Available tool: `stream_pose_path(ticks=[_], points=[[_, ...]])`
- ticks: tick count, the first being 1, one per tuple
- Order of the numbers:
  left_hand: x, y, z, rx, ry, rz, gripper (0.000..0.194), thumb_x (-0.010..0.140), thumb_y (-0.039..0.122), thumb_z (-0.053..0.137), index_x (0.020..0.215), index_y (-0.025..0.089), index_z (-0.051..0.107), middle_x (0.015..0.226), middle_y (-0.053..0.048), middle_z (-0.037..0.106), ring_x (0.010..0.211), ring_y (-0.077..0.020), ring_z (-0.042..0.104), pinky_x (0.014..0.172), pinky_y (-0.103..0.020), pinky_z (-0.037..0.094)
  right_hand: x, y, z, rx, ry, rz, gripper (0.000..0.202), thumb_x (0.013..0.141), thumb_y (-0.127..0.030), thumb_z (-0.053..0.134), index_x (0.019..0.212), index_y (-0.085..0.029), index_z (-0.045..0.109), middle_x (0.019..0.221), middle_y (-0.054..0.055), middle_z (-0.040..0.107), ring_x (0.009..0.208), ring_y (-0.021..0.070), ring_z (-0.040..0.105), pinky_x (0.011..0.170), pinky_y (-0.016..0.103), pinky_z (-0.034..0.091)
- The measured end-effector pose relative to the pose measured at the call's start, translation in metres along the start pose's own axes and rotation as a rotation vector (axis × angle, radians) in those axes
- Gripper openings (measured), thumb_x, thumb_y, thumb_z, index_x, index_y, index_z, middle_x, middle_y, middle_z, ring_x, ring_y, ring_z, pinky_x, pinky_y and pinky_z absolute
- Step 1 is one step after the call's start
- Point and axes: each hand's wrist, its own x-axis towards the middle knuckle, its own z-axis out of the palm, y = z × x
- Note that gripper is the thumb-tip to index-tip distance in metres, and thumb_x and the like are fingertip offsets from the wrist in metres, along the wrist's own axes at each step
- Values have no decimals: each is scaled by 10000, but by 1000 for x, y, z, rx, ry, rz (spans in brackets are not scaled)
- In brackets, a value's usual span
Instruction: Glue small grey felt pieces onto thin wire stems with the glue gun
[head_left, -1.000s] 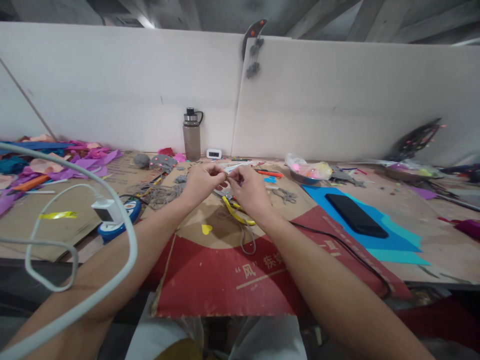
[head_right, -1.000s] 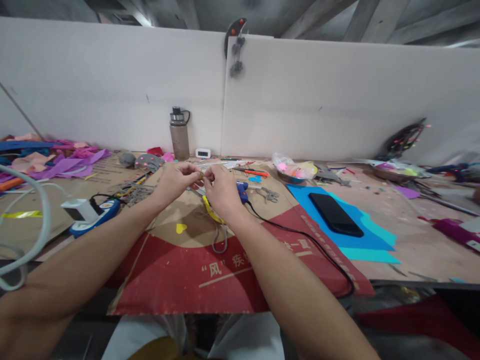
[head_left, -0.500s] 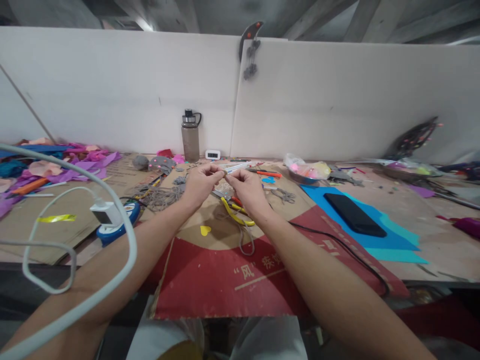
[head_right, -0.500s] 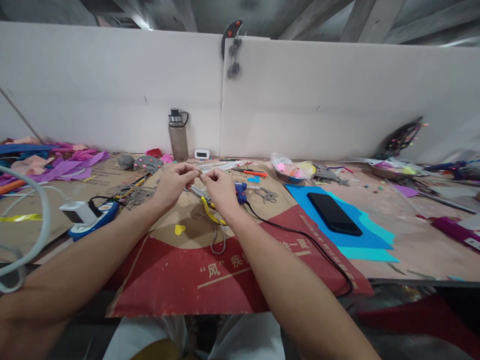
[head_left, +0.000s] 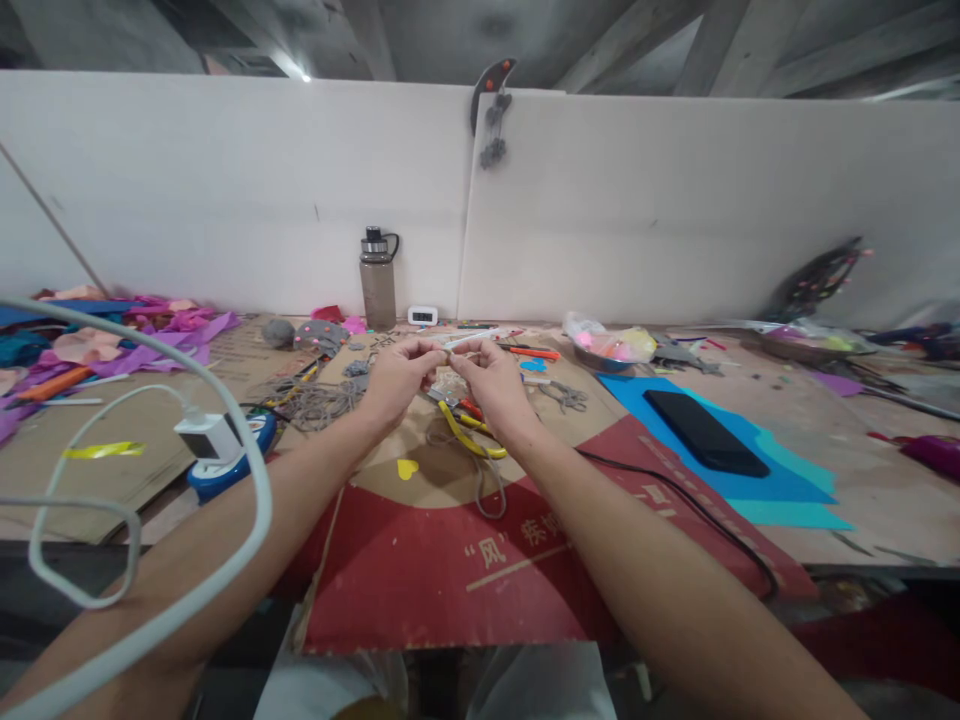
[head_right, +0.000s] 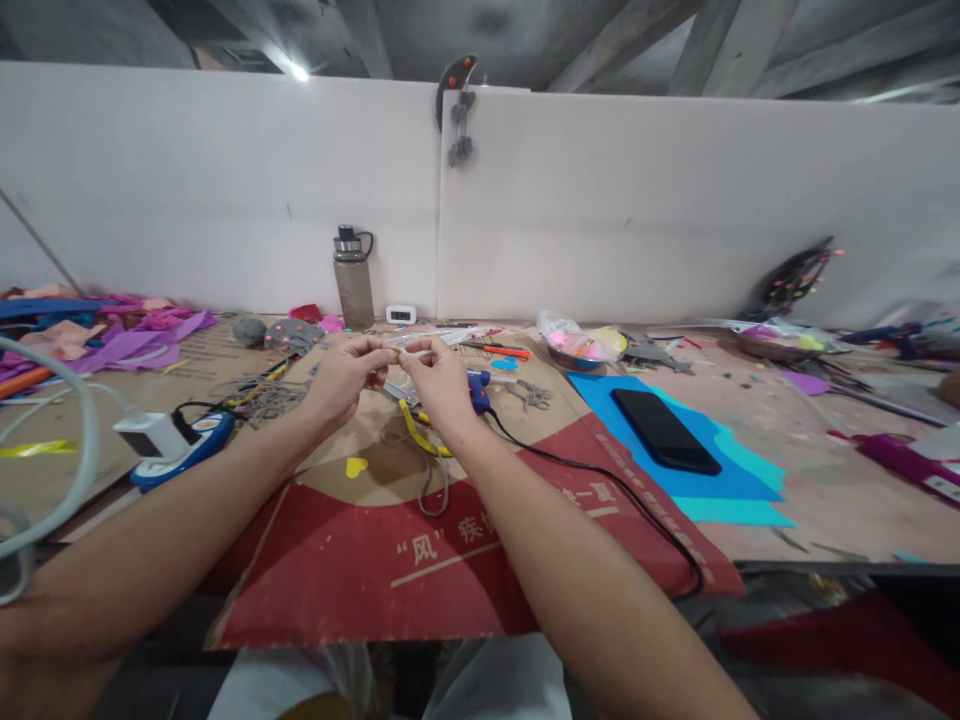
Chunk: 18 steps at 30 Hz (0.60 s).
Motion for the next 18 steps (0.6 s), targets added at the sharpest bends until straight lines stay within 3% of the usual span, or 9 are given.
stream_pose_path(ticks=[7, 13, 18], points=[[5, 1, -7, -40, -195, -132, 205, 673, 302, 709, 762, 125, 658, 573, -15, 620, 513, -91, 569, 511, -200, 438, 2, -2, -7, 5, 23, 67, 104, 634, -283, 605, 643, -187, 566, 596, -43, 531, 546, 99, 428, 558, 246, 365], [7, 5, -10, 2, -193, -161, 238, 688, 264, 707, 871, 115, 671, 664, -57, 690, 593, -139, 666, 577, -241, 521, 2, -4, -9, -156, 11, 29, 73, 649, -258, 552, 621, -191, 557, 567, -43, 504, 528, 105, 411, 547, 255, 344], [4, 9, -8, 214, -188, -86, 138, 713, 258, 671, 744, 124, 671, 610, -50, 674, 567, -134, 656, 565, -232, 523, -4, -14, -7, -281, -20, -13, 54, 656, -227, 538, 633, -185, 563, 582, -32, 524, 541, 110, 429, 552, 258, 349]])
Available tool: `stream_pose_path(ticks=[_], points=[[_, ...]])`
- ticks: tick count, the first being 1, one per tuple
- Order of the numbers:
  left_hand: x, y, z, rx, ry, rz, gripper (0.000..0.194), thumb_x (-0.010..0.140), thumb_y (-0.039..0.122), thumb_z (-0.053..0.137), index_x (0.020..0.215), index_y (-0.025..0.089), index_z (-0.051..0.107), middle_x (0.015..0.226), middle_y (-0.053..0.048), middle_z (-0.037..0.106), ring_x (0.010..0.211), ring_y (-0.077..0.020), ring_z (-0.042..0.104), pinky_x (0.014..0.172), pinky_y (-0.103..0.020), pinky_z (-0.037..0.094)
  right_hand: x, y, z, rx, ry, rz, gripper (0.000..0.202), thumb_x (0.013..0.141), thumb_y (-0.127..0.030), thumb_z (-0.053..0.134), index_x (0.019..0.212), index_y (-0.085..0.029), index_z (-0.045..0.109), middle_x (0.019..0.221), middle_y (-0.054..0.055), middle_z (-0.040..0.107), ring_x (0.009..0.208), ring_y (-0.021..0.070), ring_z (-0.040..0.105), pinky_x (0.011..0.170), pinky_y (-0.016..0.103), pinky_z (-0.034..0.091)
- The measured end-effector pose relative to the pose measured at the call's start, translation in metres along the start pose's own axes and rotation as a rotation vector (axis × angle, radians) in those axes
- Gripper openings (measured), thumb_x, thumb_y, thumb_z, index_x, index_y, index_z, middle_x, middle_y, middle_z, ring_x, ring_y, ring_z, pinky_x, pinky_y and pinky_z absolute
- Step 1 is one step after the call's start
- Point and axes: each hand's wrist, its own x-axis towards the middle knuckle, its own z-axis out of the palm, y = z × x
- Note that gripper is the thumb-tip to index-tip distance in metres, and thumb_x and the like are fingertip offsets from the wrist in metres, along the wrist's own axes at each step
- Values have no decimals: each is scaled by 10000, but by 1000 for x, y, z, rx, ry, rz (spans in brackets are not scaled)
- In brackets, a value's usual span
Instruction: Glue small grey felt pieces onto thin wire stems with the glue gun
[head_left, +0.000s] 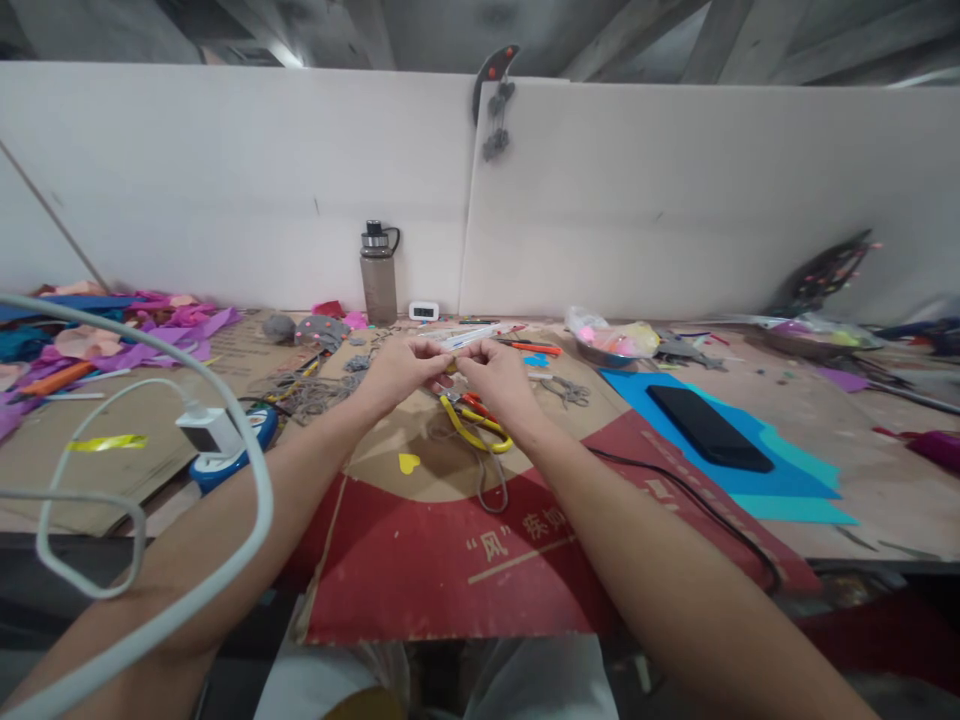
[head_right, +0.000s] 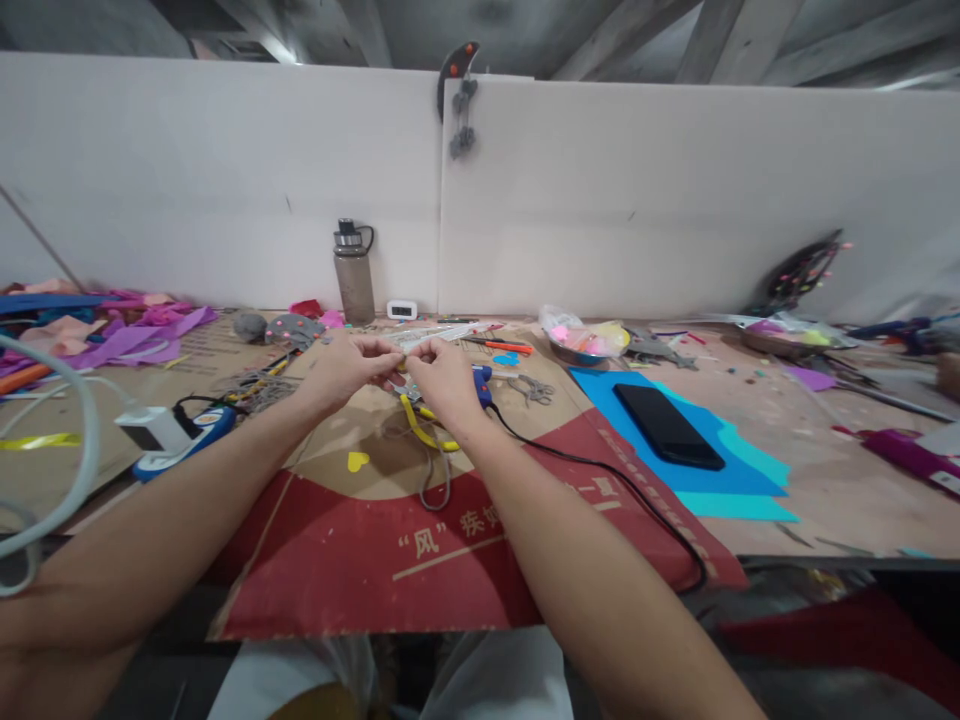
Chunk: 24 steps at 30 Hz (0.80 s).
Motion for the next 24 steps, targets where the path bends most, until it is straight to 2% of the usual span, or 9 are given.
stream_pose_path(ticks=[3, 5, 7, 9, 12, 17, 20, 24], points=[[-1, 1, 1, 94, 50, 70, 67, 694, 203, 653, 674, 139, 646, 595, -21, 647, 552, -120, 642, 522, -204, 494, -3, -2, 2, -74, -9, -50, 54, 683, -229, 546, 651, -188, 559, 566, -40, 494, 534, 110, 419, 553, 258, 346], [0, 0, -1, 113, 86, 91, 54, 689, 183, 635, 652, 144, 634, 585, -13, 635, 539, -110, 626, 501, -192, 473, -3, 0, 4, -88, -29, -67, 72, 706, -255, 561, 730, -188, 574, 566, -45, 489, 535, 116, 428, 551, 259, 346], [4, -5, -7, 120, 131, 102, 61, 694, 192, 623, 657, 146, 634, 572, -13, 633, 513, -99, 600, 486, -187, 454, -1, 4, 5, -91, -54, -74, 117, 730, -282, 561, 791, -185, 580, 587, -42, 508, 549, 122, 446, 558, 260, 349], [11, -14, -16, 120, 206, 98, 77, 695, 218, 622, 664, 148, 628, 550, -9, 628, 473, -88, 563, 462, -180, 424, 0, 6, 3, -112, -98, -85, 125, 753, -299, 546, 753, -181, 584, 602, -34, 523, 571, 122, 456, 577, 261, 351], [23, -33, -34, 116, 327, 78, 101, 687, 250, 621, 673, 150, 626, 517, 0, 614, 409, -73, 495, 424, -178, 375, 4, 4, -6, -141, -148, -78, 188, 772, -317, 528, 668, -173, 589, 604, -25, 521, 595, 120, 452, 598, 260, 346], [39, -58, -59, -39, 490, -3, 109, 653, 252, 637, 662, 148, 607, 475, 2, 581, 377, -79, 477, 383, -181, 308, 5, -11, -31, -64, -172, 27, 238, 795, -378, 509, 778, -180, 641, 575, -37, 453, 531, 104, 388, 536, 250, 314], [40, -60, -67, -188, 585, -17, 104, 624, 228, 646, 646, 150, 581, 488, 14, 561, 441, -105, 558, 389, -175, 308, 2, -21, -43, -19, -246, 84, 235, 785, -401, 539, 783, -182, 623, 555, -56, 378, 494, 84, 326, 488, 232, 271], [38, -54, -75, -235, 664, -3, 98, 633, 230, 620, 653, 148, 570, 536, 22, 564, 475, -101, 580, 397, -168, 315, -1, -27, -53, -56, -411, 62, 291, 793, -464, 555, 771, -181, 620, 537, -62, 374, 483, 76, 304, 460, 227, 218]])
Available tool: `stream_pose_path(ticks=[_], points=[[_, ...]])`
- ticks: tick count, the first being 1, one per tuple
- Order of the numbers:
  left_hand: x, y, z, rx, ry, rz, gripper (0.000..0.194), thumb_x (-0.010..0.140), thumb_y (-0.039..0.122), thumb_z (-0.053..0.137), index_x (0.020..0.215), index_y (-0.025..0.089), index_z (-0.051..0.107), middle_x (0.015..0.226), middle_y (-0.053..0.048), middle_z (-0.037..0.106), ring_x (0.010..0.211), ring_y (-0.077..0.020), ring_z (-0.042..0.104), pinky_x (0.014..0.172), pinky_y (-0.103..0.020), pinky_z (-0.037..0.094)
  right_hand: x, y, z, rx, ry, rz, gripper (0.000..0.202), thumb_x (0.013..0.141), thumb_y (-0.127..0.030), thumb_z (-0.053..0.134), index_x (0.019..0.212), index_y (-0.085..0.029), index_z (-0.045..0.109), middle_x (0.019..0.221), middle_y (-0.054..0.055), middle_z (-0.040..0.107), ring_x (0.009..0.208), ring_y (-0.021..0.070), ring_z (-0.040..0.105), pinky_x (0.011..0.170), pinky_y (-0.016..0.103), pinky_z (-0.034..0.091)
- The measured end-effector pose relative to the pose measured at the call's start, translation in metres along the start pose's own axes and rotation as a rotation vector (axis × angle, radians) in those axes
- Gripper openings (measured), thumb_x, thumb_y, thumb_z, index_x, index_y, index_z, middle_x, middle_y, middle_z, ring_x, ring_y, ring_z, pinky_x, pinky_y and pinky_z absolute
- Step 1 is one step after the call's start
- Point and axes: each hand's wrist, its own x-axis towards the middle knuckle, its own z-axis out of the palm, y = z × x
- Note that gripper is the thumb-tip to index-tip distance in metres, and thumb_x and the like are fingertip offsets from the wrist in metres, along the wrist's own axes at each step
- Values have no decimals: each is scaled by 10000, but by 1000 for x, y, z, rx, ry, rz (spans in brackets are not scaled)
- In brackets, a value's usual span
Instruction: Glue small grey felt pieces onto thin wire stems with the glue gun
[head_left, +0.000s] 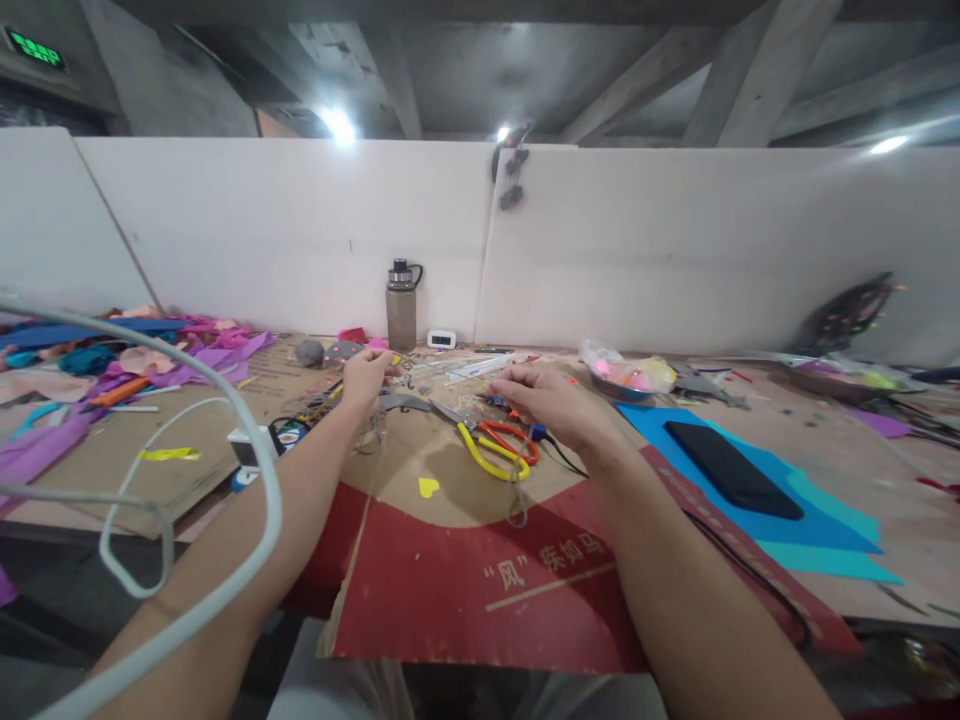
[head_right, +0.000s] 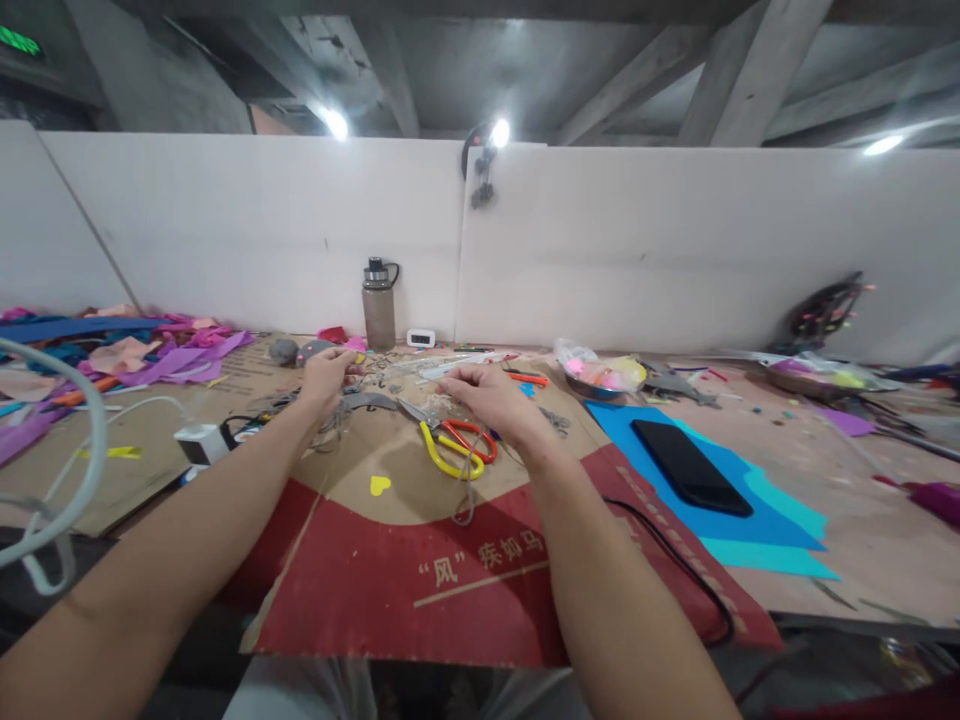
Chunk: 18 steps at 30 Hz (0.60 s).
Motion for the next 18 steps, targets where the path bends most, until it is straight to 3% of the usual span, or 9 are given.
stream_pose_path(ticks=[9, 14, 18], points=[[17, 9, -17, -191, 233, 64, 109, 615, 228, 616, 685, 158, 571, 595, 29, 577, 489, -84, 577, 382, -161, 286, -3, 4, -10, -56, -455, -35, 286, 785, -466, 606, 858, -210, 711, 593, -25, 548, 480, 84, 414, 477, 236, 336], [25, 3, -22, -261, 266, 52, 84, 622, 207, 604, 681, 164, 563, 594, 37, 568, 462, -70, 554, 368, -156, 259, -25, -2, -21, -116, -439, -55, 314, 786, -495, 612, 868, -228, 755, 735, 14, 642, 545, 94, 465, 492, 238, 364], [25, 1, -22, -265, 267, 35, 87, 631, 203, 626, 677, 163, 564, 602, 31, 574, 461, -69, 553, 372, -156, 266, -56, -2, -41, -218, -509, -115, 290, 804, -484, 620, 863, -244, 772, 863, 50, 677, 778, 161, 585, 720, 294, 465]])
